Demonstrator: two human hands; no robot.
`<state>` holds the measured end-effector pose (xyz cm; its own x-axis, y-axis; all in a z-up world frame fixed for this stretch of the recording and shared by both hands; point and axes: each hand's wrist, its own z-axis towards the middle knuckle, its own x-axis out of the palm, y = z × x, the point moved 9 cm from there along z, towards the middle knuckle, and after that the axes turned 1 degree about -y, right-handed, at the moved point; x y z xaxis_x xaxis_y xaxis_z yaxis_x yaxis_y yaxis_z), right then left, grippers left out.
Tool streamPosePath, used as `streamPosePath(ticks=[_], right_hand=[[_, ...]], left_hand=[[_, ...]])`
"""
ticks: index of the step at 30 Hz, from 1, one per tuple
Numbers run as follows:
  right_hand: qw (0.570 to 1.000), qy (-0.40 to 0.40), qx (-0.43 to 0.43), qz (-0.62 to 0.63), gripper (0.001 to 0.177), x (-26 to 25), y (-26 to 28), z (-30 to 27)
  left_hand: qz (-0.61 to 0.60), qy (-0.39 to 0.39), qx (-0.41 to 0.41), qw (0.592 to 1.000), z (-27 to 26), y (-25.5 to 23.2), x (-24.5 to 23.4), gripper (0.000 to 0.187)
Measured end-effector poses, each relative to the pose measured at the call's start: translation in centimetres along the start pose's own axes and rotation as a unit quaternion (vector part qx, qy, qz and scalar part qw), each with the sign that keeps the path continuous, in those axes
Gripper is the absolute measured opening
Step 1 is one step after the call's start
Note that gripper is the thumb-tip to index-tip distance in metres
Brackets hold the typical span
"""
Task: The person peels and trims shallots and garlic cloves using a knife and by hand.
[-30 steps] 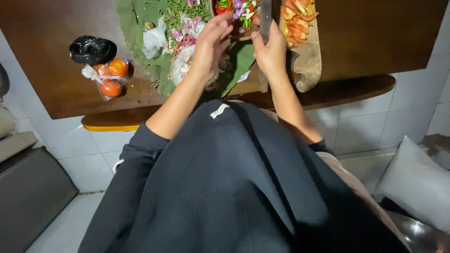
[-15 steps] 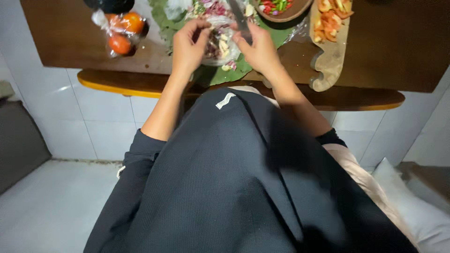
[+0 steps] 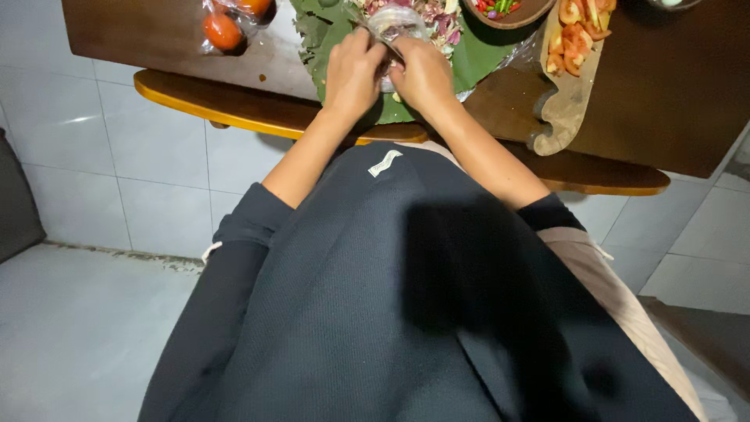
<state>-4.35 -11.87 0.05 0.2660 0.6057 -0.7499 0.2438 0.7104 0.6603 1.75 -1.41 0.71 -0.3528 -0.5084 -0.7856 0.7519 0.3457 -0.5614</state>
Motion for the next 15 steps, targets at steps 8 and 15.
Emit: streamPosePath(ticks=[8,15], right_hand=[[0.991,-0.034,0.04,0.124,0.021,-1.8,-1.8,-1.6],[0.99,-0.009,0.095,0.108,0.016,-2.1,-1.9,-2.2]], left_hand=[[0.028,0.007,0.033,0.999,0.5,-0.3,0.6,0.021],[0.109,0.031,0.149,0.982,0.3,-1.5,2.2,0.023]])
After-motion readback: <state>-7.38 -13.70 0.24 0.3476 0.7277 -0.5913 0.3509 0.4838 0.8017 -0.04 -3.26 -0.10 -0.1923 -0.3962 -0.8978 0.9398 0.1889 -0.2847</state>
